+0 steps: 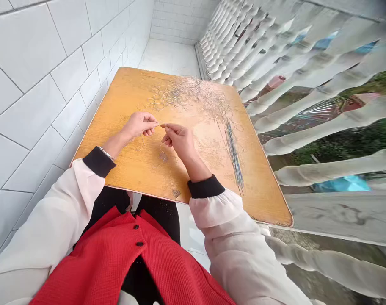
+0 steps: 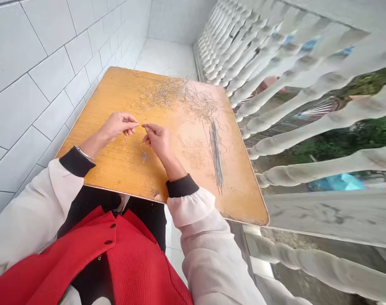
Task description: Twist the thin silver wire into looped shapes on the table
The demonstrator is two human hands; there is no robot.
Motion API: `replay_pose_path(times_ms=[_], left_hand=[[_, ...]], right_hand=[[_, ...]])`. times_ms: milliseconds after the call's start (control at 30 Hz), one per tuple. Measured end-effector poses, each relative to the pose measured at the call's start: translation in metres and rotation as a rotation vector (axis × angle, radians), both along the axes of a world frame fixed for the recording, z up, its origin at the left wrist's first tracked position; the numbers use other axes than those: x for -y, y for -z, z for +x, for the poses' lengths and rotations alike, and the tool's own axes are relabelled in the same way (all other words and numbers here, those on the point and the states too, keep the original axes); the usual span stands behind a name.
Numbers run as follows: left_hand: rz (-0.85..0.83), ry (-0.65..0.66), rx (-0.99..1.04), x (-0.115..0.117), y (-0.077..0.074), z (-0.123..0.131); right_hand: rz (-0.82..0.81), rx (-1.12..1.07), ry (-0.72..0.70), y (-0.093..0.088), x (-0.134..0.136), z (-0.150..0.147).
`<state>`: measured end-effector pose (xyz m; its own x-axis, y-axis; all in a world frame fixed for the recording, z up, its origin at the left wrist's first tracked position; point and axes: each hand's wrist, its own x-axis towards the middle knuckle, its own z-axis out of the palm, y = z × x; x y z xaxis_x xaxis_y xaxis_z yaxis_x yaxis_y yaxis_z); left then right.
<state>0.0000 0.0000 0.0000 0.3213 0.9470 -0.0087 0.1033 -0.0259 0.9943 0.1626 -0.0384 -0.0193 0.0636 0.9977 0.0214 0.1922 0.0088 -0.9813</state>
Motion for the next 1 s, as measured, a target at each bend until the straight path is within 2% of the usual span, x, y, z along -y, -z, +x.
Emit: replay_pose_path(times_ms=[267, 500, 567, 767, 1000], left_hand=[[-0.009, -0.013, -0.002, 0.000, 0.004, 0.000], [-0.061, -0.044, -0.061, -0.003, 0.002, -0.002], [-0.057, 0.015, -0.106, -0.002, 0.002, -0.004], [0.028, 0.371, -0.308, 0.009, 0.001, 0.001], [0.148, 0.492, -0.380, 0.019, 0.008, 0.010]], right_hand=[[-0.030, -0.046, 0.022, -0.002, 0.000, 0.002], [-0.046, -0.065, 0.149, -0.004, -0.008, 0.009], [-0.048, -0.071, 0.172, -0.003, -0.011, 0.014], [0.011, -0.039, 0.258, -0.002, -0.019, 0.028], [0.030, -0.059, 0.300, -0.004, -0.022, 0.030]])
